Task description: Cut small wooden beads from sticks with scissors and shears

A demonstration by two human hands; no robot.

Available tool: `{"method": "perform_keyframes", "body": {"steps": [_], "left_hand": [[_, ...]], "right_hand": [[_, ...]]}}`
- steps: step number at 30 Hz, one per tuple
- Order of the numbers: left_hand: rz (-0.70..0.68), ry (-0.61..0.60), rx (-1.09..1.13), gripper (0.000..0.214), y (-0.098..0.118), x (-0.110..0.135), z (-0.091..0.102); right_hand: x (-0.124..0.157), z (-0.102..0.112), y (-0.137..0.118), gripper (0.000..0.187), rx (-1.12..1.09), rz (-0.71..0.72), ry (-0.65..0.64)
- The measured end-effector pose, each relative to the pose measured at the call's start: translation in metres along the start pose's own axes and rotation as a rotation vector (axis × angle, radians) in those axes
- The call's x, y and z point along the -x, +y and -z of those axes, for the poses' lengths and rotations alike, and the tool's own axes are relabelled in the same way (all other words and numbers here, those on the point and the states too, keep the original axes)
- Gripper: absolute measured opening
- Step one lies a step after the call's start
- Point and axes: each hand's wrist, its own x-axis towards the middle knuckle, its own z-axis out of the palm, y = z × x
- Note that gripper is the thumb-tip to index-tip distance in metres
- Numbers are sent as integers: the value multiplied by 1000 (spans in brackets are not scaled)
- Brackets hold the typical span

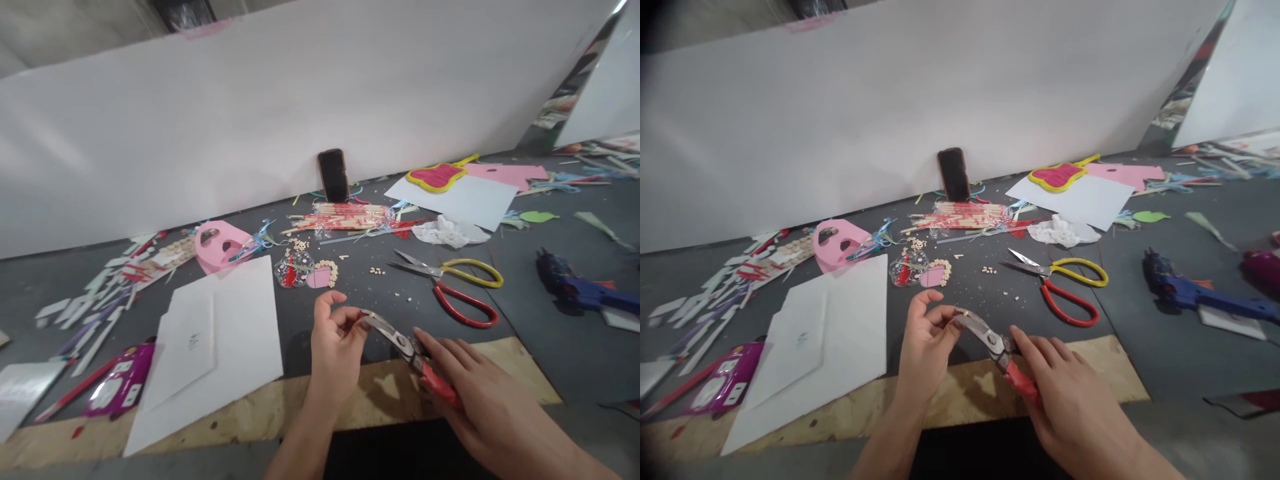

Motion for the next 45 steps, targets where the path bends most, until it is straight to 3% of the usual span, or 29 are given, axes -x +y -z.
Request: {"method": "perform_keyframes", "body": {"steps": [12,21,35,45], "left_hand": [[33,-56,41,38,3,-1,3],[37,-28,36,37,-5,2,2],[-41,65,-250,17,-10,3,5],[37,-25,-186,19,-8,1,8]], "right_hand": [[2,2,-2,43,-49,13,-17],[4,-2,-2,36,-99,-54,-50],[0,-5,-4,48,55,-16,39],[0,-3,-3,55,57,15,11]]}}
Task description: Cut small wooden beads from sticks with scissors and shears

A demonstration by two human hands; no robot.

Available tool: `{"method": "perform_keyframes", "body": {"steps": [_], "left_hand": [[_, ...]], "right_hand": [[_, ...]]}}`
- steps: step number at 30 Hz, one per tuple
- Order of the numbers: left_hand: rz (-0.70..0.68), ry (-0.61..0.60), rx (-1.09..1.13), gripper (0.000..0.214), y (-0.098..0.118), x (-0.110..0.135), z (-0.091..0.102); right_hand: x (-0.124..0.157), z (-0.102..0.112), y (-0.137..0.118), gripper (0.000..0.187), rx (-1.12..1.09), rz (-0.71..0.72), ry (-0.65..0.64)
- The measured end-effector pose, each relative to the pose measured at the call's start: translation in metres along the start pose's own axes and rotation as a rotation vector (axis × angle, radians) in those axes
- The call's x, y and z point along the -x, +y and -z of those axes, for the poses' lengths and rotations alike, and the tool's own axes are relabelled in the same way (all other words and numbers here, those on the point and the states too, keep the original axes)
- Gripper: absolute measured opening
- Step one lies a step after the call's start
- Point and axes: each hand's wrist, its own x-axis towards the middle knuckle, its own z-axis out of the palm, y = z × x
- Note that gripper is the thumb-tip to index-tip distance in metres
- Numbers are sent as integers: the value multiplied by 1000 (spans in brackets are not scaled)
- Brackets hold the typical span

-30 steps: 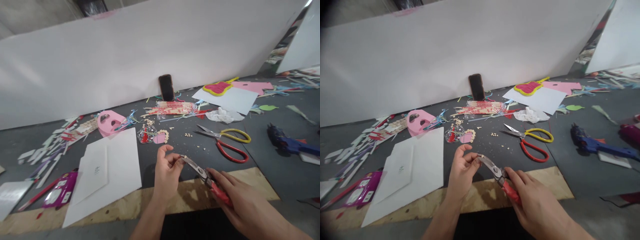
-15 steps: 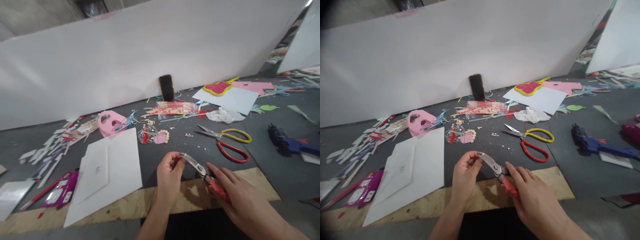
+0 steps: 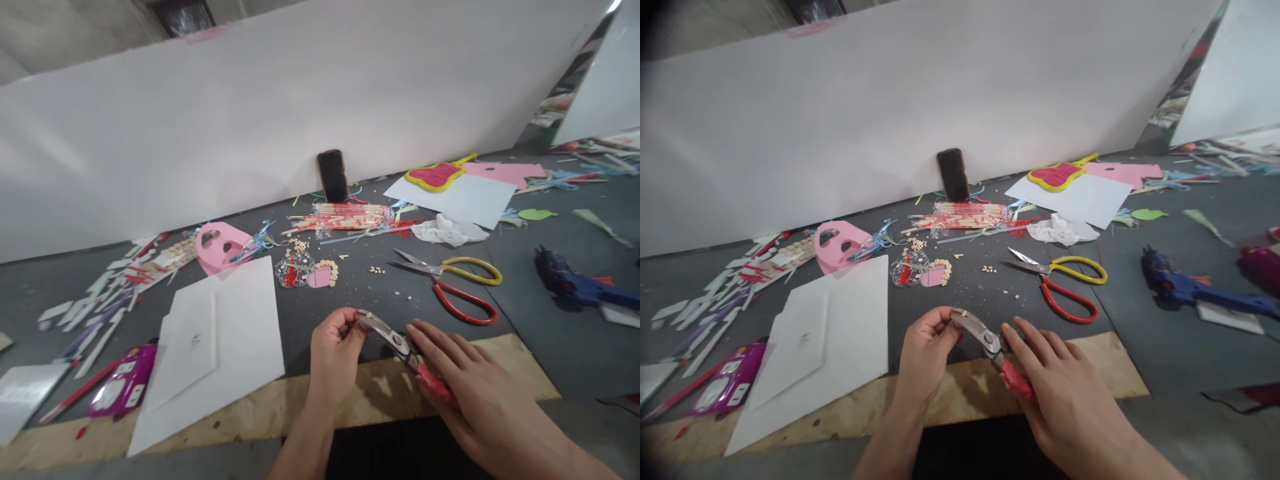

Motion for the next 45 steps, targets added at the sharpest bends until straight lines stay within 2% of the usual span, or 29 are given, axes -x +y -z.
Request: {"method": "perform_keyframes", "body": {"steps": [7,17,24,36,45], "left_hand": [[41,-8,12,16,8,0,-2],[9,21,-34,18,2,0,-3],[2,37,-35,23,0,-1,-6],[-9,-61,8,19,-1,-2,-3],[-18,-29,-70,22,-3,-1,-4]], "right_hand": [[0,4,0,60,-6,4,-81],[-3,1,-4,48,-5,14,-70],[-4,-1,-1,54,1,0,-88],[-4,6,3,52,15,38,-65],[-2,6,0,50,-10,50,-95]]}}
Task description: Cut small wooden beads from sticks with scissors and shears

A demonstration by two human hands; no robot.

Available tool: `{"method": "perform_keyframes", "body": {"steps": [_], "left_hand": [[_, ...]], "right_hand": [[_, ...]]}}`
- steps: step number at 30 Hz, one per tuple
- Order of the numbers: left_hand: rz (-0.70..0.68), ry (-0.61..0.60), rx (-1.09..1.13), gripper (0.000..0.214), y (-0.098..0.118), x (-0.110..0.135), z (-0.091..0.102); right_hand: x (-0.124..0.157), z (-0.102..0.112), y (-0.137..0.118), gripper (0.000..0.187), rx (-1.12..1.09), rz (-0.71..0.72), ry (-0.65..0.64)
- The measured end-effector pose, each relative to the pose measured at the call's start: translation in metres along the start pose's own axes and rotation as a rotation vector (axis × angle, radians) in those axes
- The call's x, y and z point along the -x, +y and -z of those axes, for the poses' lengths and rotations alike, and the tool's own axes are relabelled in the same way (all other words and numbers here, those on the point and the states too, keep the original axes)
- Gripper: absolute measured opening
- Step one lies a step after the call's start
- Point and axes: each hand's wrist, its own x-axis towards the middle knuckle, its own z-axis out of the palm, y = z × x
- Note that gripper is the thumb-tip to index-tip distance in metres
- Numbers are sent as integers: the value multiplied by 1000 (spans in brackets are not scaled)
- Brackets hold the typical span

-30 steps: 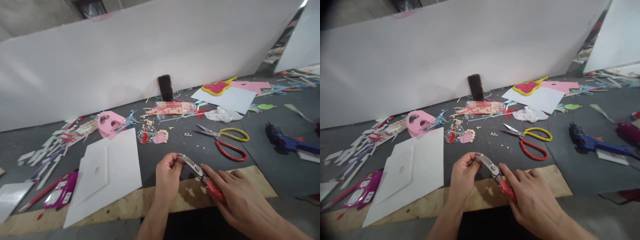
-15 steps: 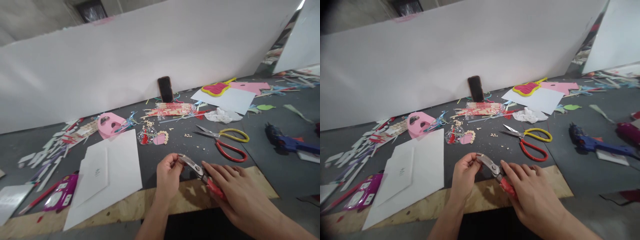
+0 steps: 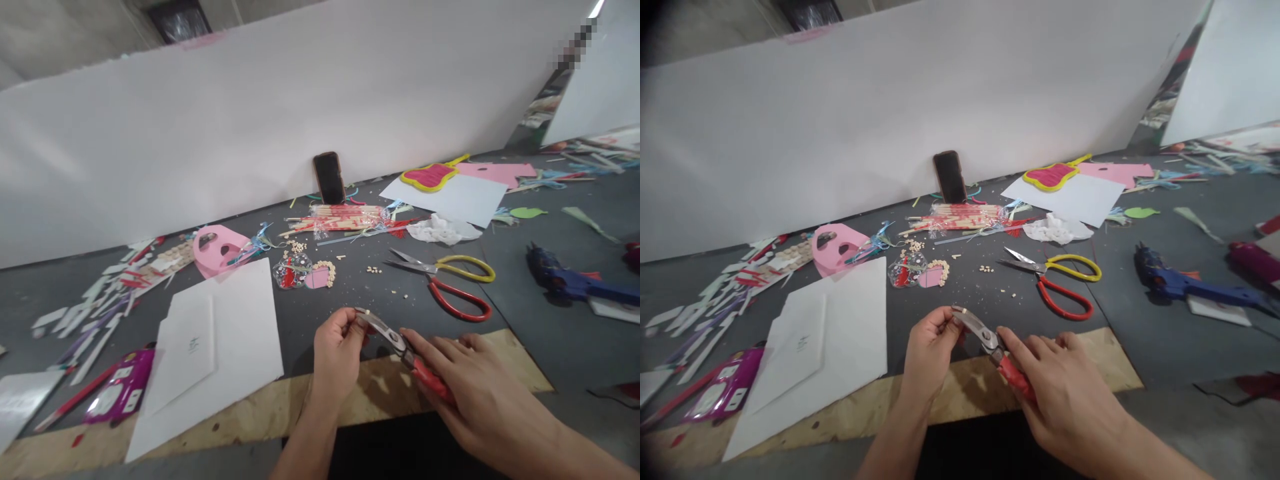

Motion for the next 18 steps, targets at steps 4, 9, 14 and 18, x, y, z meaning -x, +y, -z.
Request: {"method": "perform_keyframes", "body": {"steps": [4,9,14,18], "left_hand": [[38,-1,40,21,-3,-1,-2],[49,9,44,22,-4,-3,-1],[33,-1,47,18,-3,-5,1],[46,-48,97,20,-2,-6,2]], "right_hand": [[-1,-3,1,50,5,8,-20],[-3,-5,1,49,-4,-21,-43],[-7,-2,4,51,6,-5,-20],[-8,4,6,49,2,31,-30]]}}
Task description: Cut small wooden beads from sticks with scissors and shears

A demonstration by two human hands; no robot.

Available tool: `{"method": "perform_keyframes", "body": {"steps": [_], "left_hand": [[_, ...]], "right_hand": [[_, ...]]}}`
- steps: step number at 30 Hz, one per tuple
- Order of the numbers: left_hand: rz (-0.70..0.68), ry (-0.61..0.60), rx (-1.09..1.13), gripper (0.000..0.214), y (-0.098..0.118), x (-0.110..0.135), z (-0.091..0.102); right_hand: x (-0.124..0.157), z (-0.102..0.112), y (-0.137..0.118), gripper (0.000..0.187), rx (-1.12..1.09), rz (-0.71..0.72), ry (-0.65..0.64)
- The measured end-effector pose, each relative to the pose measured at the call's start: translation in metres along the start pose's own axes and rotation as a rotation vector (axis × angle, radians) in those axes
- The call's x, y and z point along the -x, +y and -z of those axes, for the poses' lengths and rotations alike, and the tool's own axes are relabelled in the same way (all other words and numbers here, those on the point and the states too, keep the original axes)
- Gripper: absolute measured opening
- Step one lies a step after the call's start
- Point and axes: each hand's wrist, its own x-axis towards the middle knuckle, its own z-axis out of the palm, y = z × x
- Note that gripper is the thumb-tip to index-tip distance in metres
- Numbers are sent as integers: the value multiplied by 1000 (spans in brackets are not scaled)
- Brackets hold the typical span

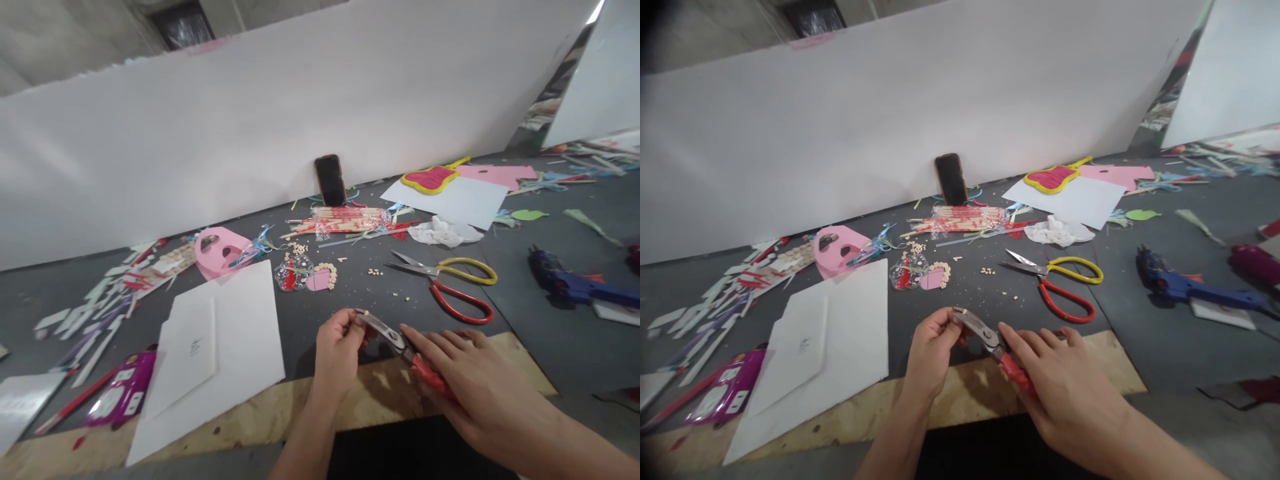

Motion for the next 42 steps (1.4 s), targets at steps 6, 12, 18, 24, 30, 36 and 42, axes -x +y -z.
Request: {"method": "perform_keyframes", "body": {"steps": [6,12,18,24,30,36,42], "left_hand": [[12,-22,40,23,2,1,0],[-1,-5,19,24,0,2,-2],[14,7,59,23,-5,1,-3],[9,8,70,23,-6,0,-2],[-13,29,21,26,-5,3,-3],[-67,89,-14,25,-1,5,-7],[-74,103,-27,26,-4,5,-7]], "right_hand": [[3,1,-3,46,-31,2,19],[5,-3,-6,48,-60,-21,3],[3,-4,-7,48,-52,-38,-25],[0,3,-1,51,-53,19,-7],[-1,5,-1,53,-54,51,14],[-2,-4,-5,53,-39,-81,170],[-2,-9,-2,47,54,-90,177]]}}
